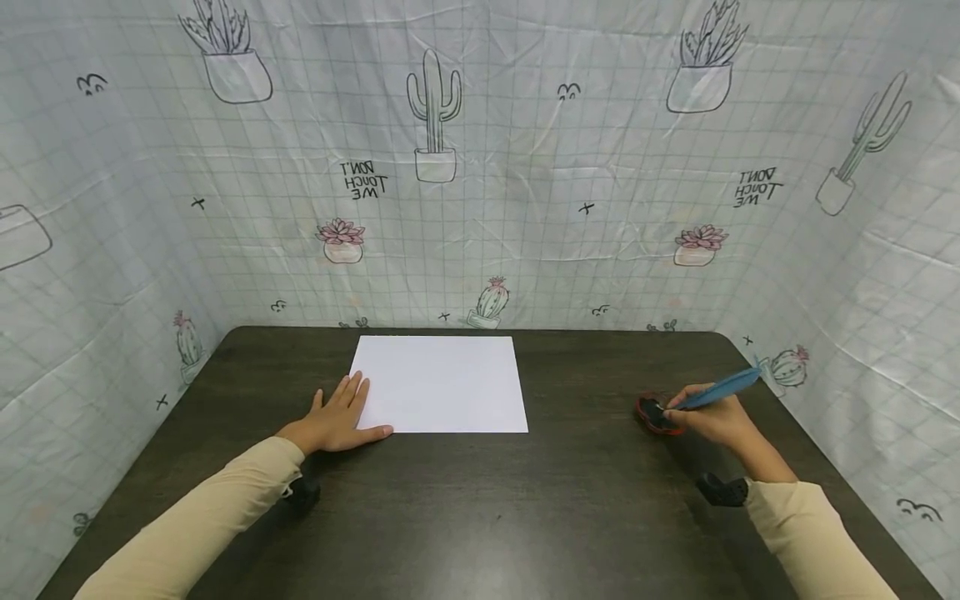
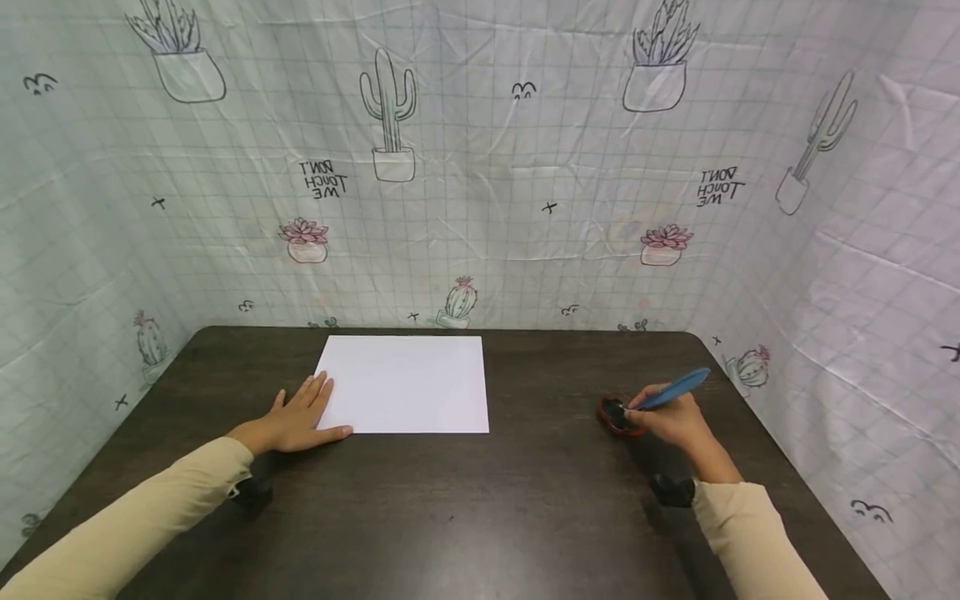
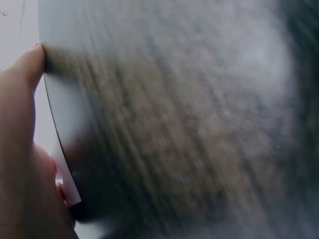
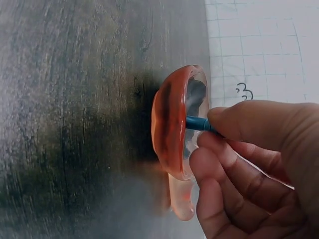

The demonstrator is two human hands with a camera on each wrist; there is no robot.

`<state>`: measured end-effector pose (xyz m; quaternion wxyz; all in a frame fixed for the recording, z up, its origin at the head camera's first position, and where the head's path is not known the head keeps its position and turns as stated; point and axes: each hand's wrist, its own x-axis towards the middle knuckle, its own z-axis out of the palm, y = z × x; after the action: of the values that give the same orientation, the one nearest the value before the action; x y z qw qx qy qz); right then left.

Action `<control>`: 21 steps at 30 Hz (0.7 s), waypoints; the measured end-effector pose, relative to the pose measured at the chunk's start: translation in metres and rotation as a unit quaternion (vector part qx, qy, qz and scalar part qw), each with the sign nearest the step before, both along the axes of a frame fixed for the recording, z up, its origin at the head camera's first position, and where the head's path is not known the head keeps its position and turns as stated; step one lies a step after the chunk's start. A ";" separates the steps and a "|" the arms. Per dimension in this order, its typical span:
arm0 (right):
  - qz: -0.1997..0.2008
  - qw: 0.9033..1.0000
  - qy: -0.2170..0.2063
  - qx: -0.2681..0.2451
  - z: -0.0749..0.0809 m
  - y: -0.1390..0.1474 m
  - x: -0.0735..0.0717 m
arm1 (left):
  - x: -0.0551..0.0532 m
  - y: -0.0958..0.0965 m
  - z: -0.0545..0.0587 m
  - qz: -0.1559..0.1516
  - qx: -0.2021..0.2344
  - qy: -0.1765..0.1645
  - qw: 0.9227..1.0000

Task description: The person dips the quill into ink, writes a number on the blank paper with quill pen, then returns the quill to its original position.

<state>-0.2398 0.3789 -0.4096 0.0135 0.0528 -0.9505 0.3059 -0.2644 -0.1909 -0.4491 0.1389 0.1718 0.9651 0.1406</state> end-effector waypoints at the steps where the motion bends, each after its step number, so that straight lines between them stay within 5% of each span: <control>1: 0.010 1.000 0.005 -0.005 0.000 0.000 0.000 | 0.000 0.000 0.000 0.000 0.001 0.000 1.000; 8: 0.028 0.999 0.002 -0.033 0.002 0.003 0.001 | -0.001 0.001 0.001 -0.001 0.005 -0.001 1.000; 16: 0.000 0.997 -0.066 -0.050 0.007 0.005 0.003 | -0.003 -0.001 -0.003 -0.003 0.002 0.001 1.000; 21: 0.012 0.995 -0.031 -0.095 0.006 0.004 0.003 | -0.003 -0.004 -0.008 -0.004 0.002 -0.001 1.000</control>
<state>-0.2371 0.3828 -0.4035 -0.0149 0.0532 -0.9162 0.3968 -0.2678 -0.1946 -0.4567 0.1401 0.1758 0.9640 0.1419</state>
